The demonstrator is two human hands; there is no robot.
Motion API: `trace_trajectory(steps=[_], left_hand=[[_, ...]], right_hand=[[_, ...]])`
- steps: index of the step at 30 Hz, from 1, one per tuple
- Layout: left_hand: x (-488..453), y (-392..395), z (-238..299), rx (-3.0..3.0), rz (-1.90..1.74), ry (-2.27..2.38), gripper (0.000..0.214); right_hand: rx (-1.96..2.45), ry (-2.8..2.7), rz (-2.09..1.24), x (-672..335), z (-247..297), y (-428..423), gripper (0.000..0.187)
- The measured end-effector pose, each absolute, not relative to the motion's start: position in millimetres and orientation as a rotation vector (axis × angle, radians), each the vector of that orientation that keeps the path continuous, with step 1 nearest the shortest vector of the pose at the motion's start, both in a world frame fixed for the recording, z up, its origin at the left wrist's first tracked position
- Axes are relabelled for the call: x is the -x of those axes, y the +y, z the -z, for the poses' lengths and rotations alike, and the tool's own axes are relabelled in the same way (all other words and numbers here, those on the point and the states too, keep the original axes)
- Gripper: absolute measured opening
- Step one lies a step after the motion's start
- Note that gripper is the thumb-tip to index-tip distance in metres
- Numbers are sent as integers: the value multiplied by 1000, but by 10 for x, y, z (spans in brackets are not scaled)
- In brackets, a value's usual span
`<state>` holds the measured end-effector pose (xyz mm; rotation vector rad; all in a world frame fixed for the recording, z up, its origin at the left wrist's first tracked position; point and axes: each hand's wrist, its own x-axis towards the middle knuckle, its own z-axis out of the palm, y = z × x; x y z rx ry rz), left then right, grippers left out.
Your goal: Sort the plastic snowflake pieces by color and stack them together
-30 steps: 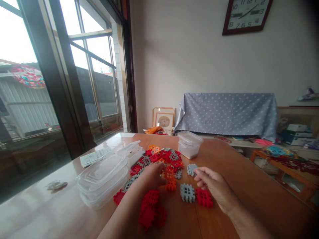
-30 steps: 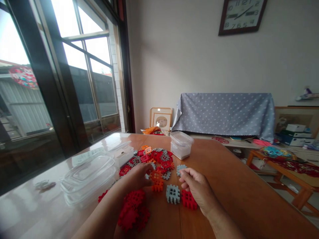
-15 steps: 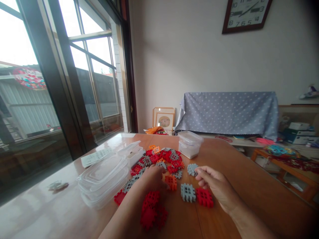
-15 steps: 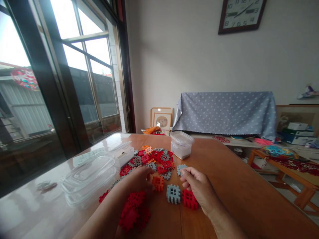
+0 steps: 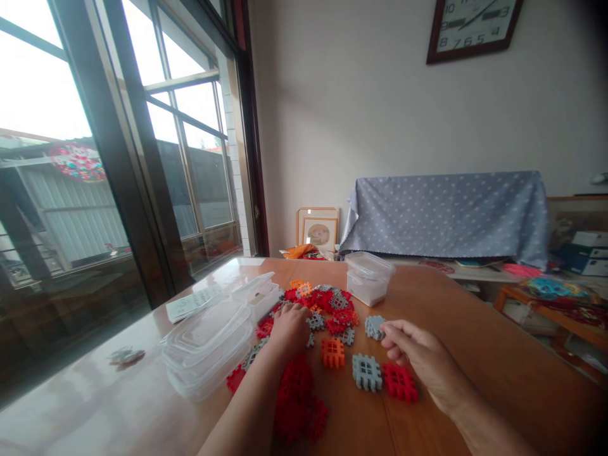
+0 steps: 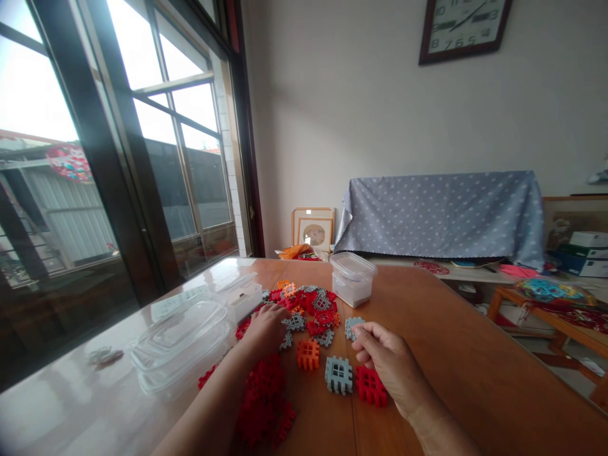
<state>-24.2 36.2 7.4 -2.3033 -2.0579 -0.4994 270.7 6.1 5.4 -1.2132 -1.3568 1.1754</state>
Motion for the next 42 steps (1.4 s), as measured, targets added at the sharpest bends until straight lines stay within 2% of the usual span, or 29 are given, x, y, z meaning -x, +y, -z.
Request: trace_trajectory(steps=[3, 5, 7, 13, 20, 24, 26, 28, 31, 34, 36, 38, 42], left_hand=[[226, 418, 64, 2416, 406, -2013, 62], [223, 449, 127, 2441, 343, -2058, 68], [218, 465, 154, 2433, 312, -2086, 65], [202, 456, 105, 2306, 330, -2078, 29], [206, 469, 91, 2236, 365, -2123, 21], [210, 475, 16, 2139, 430, -2171, 23], [195, 484, -54, 2085, 600, -2185, 25], [149, 489, -127, 2075, 948, -2176, 22], [8, 444, -209, 2172, 1643, -2170, 16], [-191, 311, -254, 2350, 2414, -2069, 20], [-321, 205, -270, 2365, 2775, -2017, 28], [-433, 121, -276, 2401, 2955, -2006, 34], [-586, 50, -257, 2538, 3007, -2068, 39]], right_hand=[[1202, -1362, -1179, -2720, -44, 67, 41], [1201, -1363, -1181, -2725, -46, 69, 40], [1203, -1368, -1190, -2724, -53, 69, 40], [1200, -1375, -1190, -2703, -61, 62, 41], [1209, -1369, -1198, -2703, -63, 61, 44], [1213, -1376, -1187, -2703, -61, 65, 43], [1207, -1377, -1175, -2703, -55, 67, 41], [1199, -1380, -1174, -2702, -52, 64, 41], [1195, -1385, -1176, -2693, -64, 43, 40], [1194, -1398, -1180, -2668, -80, 15, 40], [1181, -1412, -1189, -2648, -83, 2, 41], [1162, -1429, -1200, -2634, -79, -5, 43], [1138, -1451, -1218, -2625, -79, -14, 49]])
